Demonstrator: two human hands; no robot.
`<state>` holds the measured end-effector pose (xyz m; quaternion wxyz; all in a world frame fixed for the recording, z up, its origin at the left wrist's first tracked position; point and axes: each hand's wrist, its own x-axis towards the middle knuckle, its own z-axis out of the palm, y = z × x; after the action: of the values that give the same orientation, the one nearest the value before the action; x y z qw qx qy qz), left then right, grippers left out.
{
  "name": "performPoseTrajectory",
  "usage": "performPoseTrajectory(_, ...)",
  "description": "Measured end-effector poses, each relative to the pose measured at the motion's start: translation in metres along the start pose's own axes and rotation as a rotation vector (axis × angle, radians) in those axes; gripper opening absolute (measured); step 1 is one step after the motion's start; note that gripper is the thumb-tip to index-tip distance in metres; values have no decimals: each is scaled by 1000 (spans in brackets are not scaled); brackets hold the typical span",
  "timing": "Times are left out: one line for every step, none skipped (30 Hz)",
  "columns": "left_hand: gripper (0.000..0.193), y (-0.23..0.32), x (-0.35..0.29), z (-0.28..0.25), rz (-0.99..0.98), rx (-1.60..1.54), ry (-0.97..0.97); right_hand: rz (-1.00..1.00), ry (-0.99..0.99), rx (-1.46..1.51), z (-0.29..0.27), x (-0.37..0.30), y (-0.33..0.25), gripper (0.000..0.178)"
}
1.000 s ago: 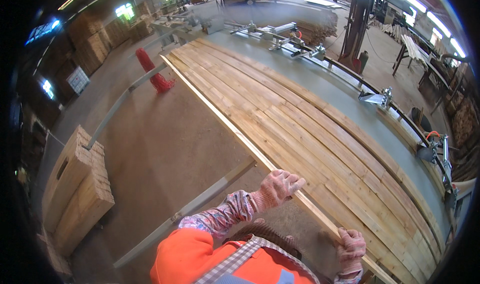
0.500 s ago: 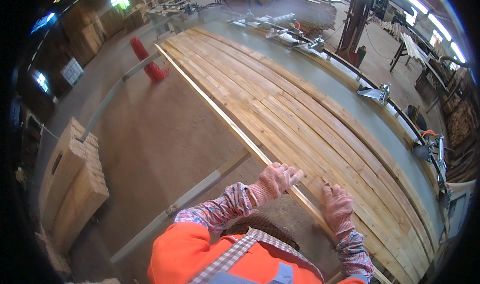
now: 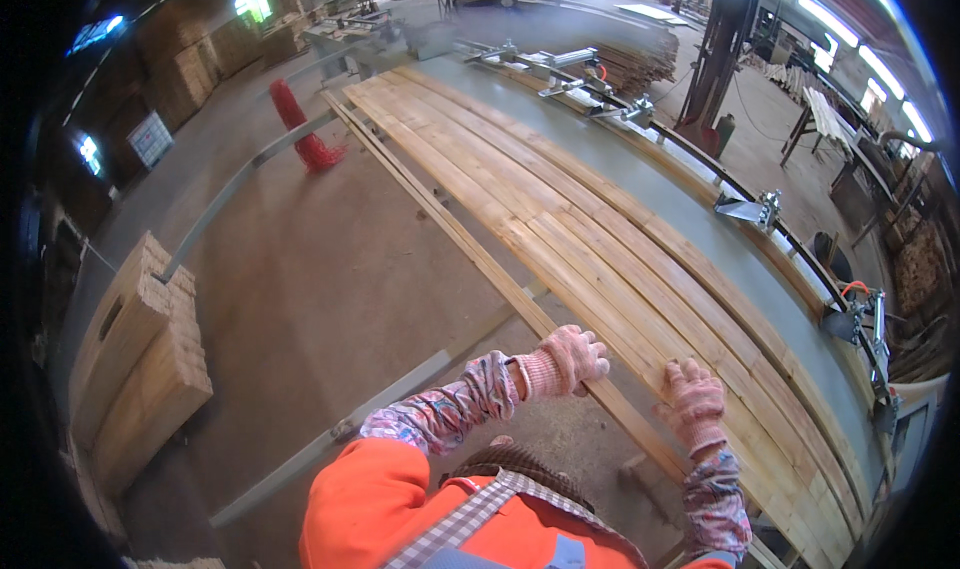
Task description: The person picks up wooden planks from the floor and a pile, then places them onto a conveyor belt. The person handles the planks one by one, aligning them on the belt as they move through the workshop.
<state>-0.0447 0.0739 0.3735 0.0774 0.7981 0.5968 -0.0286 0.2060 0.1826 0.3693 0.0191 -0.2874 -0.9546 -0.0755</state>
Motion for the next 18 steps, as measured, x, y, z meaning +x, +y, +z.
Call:
performPoseTrajectory(39,-1,2,2,-3,-18,-1,35,-38,-69,13,3,0,66)
performPoseTrajectory(40,-2,3,5,-10,-34,-2,67,-75,-138,28,6,1,68)
performPoseTrajectory(45,-3,1,10,4,-15,111,12,29,-239,41,4,-1,69)
performPoseTrajectory(50,-3,0,16,19,3,226,-31,13,-128,46,-1,7,70)
performPoseTrajectory(55,-5,-5,22,18,21,334,-89,-1,-8,32,2,5,70)
performPoseTrajectory(62,-3,-7,19,-17,41,360,-142,-13,111,16,4,7,71)
performPoseTrajectory(68,-1,-9,15,-52,60,385,-159,-67,256,6,4,10,61)
performPoseTrajectory(75,1,-8,13,-79,79,420,-71,-208,516,-2,0,13,56)
performPoseTrajectory(84,-1,-7,17,-69,149,472,18,-349,775,-9,-3,15,52)
performPoseTrajectory(82,-2,-3,16,-79,108,313,110,-492,1034,-11,-3,17,47)
performPoseTrajectory(81,0,4,7,-74,65,158,223,-580,1187,-12,-5,23,41)
performPoseTrajectory(79,0,7,-3,-78,23,-4,184,-404,1060,-12,-4,23,43)
performPoseTrajectory(71,0,6,-14,-52,73,-53,143,-232,928,-14,0,22,44)
performPoseTrajectory(68,-2,6,-16,-40,73,-77,98,-66,793,-15,4,20,46)
performPoseTrajectory(65,-4,8,-18,-19,74,-104,72,83,235,-6,10,17,55)
performPoseTrajectory(63,-4,8,-18,1,75,-131,98,62,107,5,15,17,57)
performPoseTrajectory(57,-6,8,-17,23,48,-99,125,44,-24,15,20,21,59)
performPoseTrajectory(57,-6,8,-14,28,40,-66,149,28,-156,29,26,26,62)
